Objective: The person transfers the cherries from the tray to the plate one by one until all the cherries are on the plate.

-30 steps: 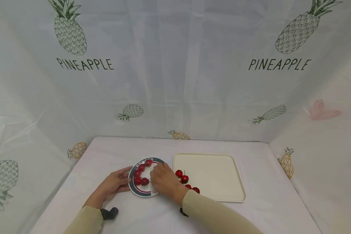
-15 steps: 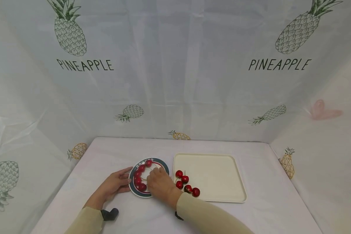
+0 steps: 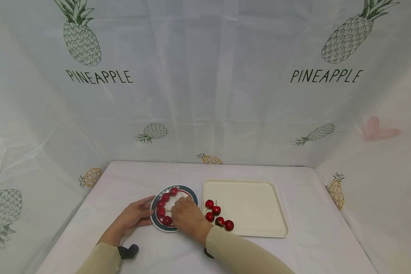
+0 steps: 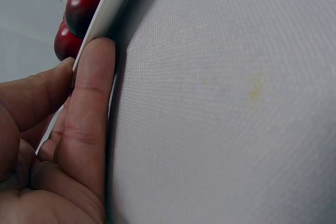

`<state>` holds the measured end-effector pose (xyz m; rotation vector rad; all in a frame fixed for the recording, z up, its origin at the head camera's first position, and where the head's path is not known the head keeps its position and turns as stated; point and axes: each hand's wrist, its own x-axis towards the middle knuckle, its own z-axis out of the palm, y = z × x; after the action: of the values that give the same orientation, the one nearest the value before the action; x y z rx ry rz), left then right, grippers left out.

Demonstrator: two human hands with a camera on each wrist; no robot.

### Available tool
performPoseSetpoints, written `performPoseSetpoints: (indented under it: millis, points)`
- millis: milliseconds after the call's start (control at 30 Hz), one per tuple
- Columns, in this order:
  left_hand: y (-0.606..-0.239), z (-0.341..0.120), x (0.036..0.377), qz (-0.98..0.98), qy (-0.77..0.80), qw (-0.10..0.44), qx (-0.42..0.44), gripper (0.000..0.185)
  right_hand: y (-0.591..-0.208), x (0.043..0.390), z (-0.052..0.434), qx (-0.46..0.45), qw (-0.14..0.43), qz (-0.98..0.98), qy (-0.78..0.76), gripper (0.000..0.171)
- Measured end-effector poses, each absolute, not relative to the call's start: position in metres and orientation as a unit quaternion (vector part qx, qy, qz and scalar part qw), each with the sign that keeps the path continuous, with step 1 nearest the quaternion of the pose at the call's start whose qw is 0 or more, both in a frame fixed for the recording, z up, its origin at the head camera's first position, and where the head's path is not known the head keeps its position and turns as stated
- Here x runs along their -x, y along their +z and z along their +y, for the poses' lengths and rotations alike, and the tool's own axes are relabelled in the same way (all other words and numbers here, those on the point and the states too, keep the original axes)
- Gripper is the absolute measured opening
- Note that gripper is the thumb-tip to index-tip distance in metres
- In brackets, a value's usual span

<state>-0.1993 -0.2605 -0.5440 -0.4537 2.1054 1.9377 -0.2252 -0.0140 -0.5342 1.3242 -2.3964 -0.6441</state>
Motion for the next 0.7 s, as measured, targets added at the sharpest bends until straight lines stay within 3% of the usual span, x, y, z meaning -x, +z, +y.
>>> performPoseSetpoints:
  millis: [367,700]
  points:
    - [-0.545,-0.261,0.199,0.721,0.664,0.127,0.153,0.063,-0.523,0.223,-0.009,-0.460,0.167,-0.850,-0.196,0.058]
    - [-0.544,-0.261,0.198,0.723,0.660,0.126,0.160,0.063,-0.497,0.240,0.025,-0.429,0.204,-0.870,-0.132,0.022]
